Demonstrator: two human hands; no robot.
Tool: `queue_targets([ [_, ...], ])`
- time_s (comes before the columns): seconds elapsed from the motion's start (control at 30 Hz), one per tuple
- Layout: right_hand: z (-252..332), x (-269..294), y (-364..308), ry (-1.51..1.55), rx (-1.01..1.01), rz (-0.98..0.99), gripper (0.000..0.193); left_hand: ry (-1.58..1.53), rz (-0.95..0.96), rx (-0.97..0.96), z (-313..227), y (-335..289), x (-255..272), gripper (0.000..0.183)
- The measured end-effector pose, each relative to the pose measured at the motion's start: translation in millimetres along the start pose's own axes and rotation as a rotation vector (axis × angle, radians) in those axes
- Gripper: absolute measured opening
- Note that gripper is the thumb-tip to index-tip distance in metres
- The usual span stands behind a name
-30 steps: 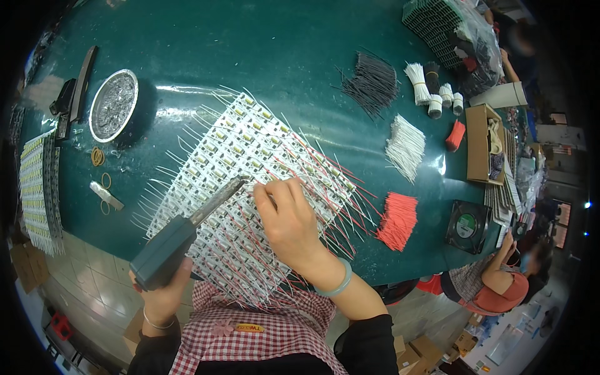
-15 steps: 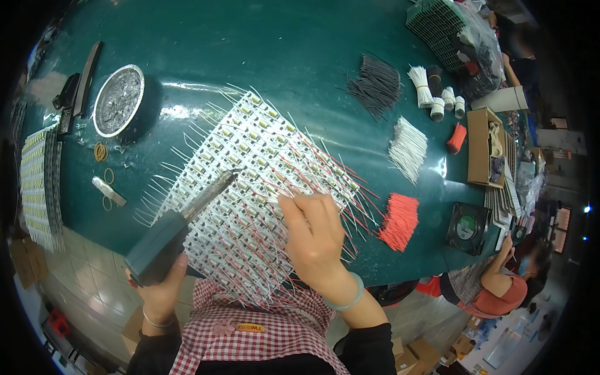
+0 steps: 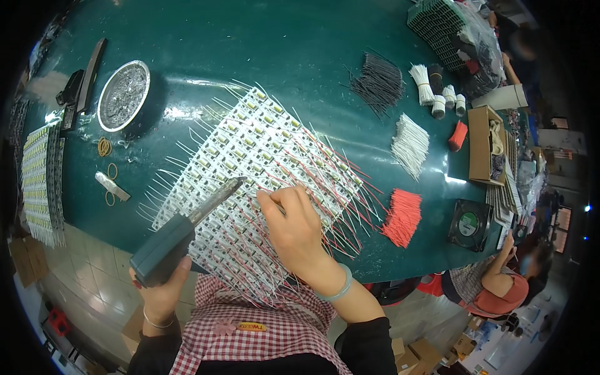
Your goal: The person uses a soldering iron to attach red and white wires to a grid of LED modules on a green workbench. They repeatedly pick up wires, position them on the circuit board, and apply the soldering iron to secure the connections. The person works systematically across the board, handling the tools and components with precision.
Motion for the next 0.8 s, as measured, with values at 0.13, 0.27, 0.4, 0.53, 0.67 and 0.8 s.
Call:
queue_targets([
  [0.13,0.6,-0.3,1.1,-0.015,-0.001,0.003,0.033,-0.056,0.0,0.003,4.2,-0.6,-3.1,0.022],
  [0.27,1.0,-1.7,1.6,-0.026,0.001,0.001,0.03,-0.025,-0.004,0.009,2.2,-1.0,-5.0,0.021],
  [0.4,0.6,-2.3,0.8,-0.04,-0.006,-0.008,0.029,0.072,0.019,-0.033,-2.0,1.4,-5.1,0.02],
  [0.53,2.0,-4.0,0.7,-0.057,-0.022,0.002,0.028,0.041,0.008,-0.006,-0.9,0.5,-4.9,0.019],
  [0.67,2.6,-3.8,0.2,-0.056,-0.042,0.021,0.028,0.049,0.012,-0.031,0.7,1.0,-5.8,0.019],
  [0.8,4.0,-3.0,1.0,-0.038,-0.047,0.03,0.028,0.084,0.02,-0.04,-1.9,1.0,-5.0,0.018],
])
Point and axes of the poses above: each hand's wrist, its own y-axis towards the middle knuckle, its own x-axis out of the back of the hand, z = x × y, the point moved 3 cm from there along y, towards the middle knuckle, and after that the axes turned 6 degrees about x, right-handed, at the moved point
